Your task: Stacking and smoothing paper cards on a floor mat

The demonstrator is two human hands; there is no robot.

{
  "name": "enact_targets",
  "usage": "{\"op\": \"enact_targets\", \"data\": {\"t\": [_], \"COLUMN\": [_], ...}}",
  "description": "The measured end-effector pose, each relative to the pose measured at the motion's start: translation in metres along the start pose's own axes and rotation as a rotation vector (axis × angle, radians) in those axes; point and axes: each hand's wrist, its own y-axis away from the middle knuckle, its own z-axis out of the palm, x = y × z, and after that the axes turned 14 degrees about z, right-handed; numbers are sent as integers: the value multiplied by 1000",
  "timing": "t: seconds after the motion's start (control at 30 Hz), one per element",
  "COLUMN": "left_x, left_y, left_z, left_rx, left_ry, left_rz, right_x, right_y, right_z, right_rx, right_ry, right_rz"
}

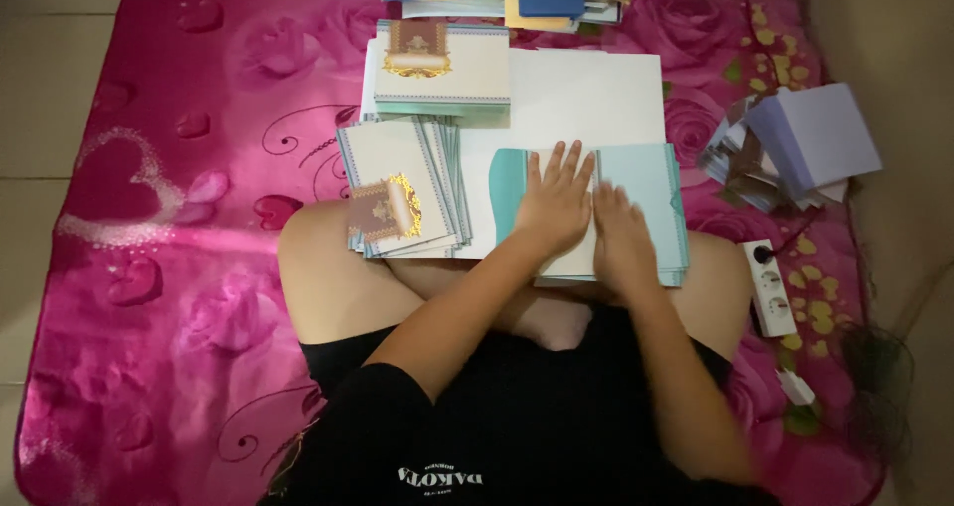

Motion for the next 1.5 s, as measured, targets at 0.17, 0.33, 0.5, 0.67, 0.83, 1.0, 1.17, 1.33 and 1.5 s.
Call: {"op": "enact_targets", "data": {"t": [0.17,0.33,0.5,0.67,0.83,1.0,1.17,1.33,1.5], "left_x": [-2,-3,-4,-4,-4,-5,-4,-4,-6], "left_y": [-2,0,-3,-2,-2,-3,-2,-5,-8], "left_z": [2,3,8,7,6,5,3,7,12], "left_rx": [5,25,29,30,27,22,8,9,27], "left_ry": [-29,-9,-36,-34,-23,18,-19,-15,-23], "left_rz": [-1,-2,-15,-10,-8,-34,-34,-46,-41], "right_x": [-22,-24,-13,-11,-11,-9,-3,-10,-7], "right_y": [-44,-4,53,-5,-54,-4,37,-13,-60], "right_z": [-28,-22,-8,-15,-17,-6,-3,-11,-8], "right_rx": [20,10,-32,-29,13,20,-3,18,74], "right_ry": [35,46,8,29,8,41,57,57,53], "right_rz": [92,145,152,103,112,149,162,160,101]}}
